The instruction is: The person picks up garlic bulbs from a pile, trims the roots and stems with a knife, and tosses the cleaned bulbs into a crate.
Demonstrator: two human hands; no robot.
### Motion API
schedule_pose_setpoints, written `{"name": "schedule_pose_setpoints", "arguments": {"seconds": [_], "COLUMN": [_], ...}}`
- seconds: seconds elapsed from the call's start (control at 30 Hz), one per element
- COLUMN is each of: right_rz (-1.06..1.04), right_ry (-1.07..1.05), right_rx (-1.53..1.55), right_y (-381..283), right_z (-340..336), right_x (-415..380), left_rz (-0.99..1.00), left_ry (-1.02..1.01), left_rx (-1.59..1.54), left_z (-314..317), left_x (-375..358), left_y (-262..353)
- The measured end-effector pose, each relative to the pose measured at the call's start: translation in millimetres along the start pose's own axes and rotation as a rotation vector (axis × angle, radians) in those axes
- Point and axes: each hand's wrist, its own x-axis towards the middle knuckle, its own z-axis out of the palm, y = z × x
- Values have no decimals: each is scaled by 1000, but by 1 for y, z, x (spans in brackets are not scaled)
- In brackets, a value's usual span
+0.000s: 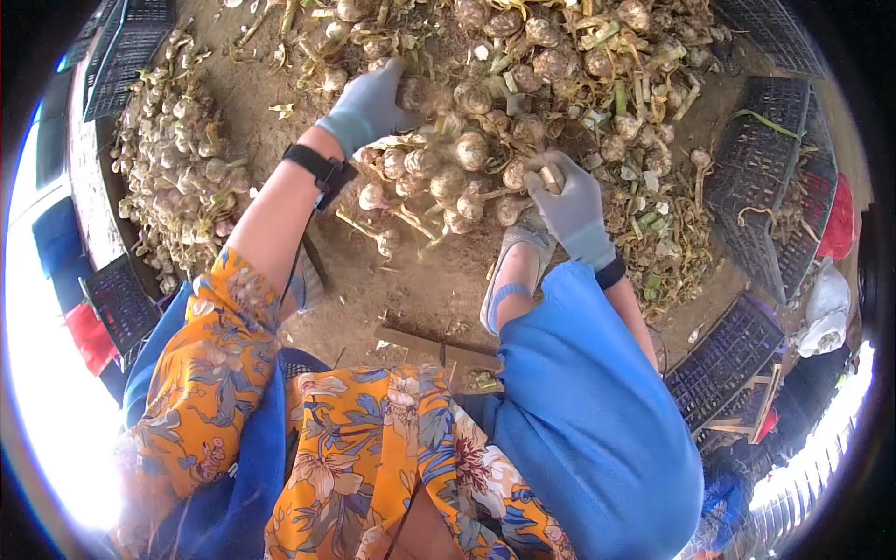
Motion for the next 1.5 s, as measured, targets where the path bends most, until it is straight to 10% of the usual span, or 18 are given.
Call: {"name": "schedule_pose_setpoints", "arguments": {"seconds": [0.13,0.27,0.37,0.6,0.7,0.77,0.9,0.93,0.97,1.1,1.17,1.27,1.33,1.5], "right_rz": [-131,-310,-495,-296,-349,-361,-37,40,151,-98,-112,-109,-169,80], "right_ry": [-48,-98,-30,-103,-21,-13,185,257,320,43,-88,-459,-467,-36], "right_rx": [-298,-506,-480,-616,-512,-483,-742,-615,-496,-655,-644,-828,-856,-928], "right_y": [-21,-53,-64,-59,-43,-39,71,46,16,-45,-81,-104,-96,-10], "right_z": [12,19,26,32,32,29,-39,-49,-64,-34,-19,5,10,-54], "right_x": [3,8,12,22,16,15,26,28,14,12,6,23,31,46], "left_rz": [423,133,561,401,1123,265,585,519,305,620,473,507,634,419], "left_ry": [134,-169,162,19,509,170,324,491,206,250,-100,-28,150,-346], "left_rx": [-582,-1291,-798,-873,102,-806,-800,-660,-975,-20,462,555,670,854], "left_z": [14,31,14,8,15,16,-20,-17,-11,0,23,76,86,-4], "left_x": [-31,-33,-67,-82,-79,-100,-154,-149,-137,-100,-78,-63,-63,-121], "left_y": [-20,-23,0,21,21,47,78,78,72,57,69,64,62,54]}}
